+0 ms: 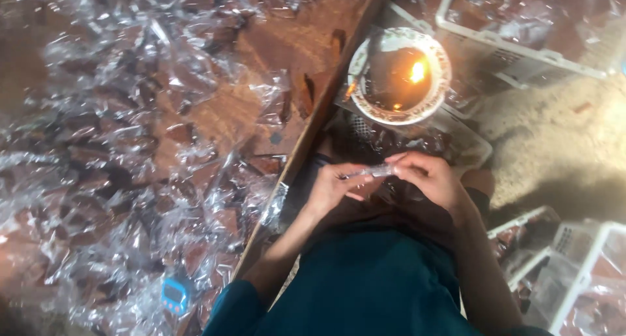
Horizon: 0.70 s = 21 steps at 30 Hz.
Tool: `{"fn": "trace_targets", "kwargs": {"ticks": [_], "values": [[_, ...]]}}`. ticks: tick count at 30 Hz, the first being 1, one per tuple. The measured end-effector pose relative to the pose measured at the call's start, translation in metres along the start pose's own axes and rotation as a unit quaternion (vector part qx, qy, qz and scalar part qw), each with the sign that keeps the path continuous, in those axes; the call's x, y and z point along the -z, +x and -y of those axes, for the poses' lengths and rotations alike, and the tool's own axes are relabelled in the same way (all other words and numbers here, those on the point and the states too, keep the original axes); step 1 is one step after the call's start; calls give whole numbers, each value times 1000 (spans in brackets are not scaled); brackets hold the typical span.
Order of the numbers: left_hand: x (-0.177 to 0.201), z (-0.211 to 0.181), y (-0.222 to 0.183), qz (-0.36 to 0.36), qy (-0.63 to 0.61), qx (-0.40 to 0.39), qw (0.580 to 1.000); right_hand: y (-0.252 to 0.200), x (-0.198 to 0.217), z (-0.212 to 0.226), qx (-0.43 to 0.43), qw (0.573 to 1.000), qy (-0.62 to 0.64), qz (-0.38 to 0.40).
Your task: Sealing plastic bags containing food items using a manual heat sealer.
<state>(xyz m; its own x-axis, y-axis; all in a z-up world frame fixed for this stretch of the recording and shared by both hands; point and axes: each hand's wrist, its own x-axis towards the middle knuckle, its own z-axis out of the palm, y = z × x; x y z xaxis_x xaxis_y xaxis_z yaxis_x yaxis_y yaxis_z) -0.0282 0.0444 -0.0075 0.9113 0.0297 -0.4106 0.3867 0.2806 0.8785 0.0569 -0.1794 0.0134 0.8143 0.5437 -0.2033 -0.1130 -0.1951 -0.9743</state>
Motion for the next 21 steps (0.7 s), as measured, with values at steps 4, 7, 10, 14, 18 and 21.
{"fn": "trace_targets", "kwargs": {"ticks": [4, 7, 10, 14, 18, 21], "values": [[-11, -8, 6, 2, -31, -14, 999, -3, -5, -38, -37, 984, 152, -84], [-13, 10, 19, -22, -100, 10, 995, -1, -8, -41, -38, 932, 352, -72], [-21, 32, 36, -48, -257, 90, 961, -4, -18, -21, 0, 932, 357, -66], [-50, 11, 32, -33, -240, 179, 954, 2, -34, -20, 13, 948, 309, -75], [-44, 27, 39, -36, 87, 8, 996, 1, -48, -2, 2, 976, 175, -127], [-71, -49, 0, 15, 130, -89, 987, -21, -61, 1, -78, 990, 95, -64]]}}
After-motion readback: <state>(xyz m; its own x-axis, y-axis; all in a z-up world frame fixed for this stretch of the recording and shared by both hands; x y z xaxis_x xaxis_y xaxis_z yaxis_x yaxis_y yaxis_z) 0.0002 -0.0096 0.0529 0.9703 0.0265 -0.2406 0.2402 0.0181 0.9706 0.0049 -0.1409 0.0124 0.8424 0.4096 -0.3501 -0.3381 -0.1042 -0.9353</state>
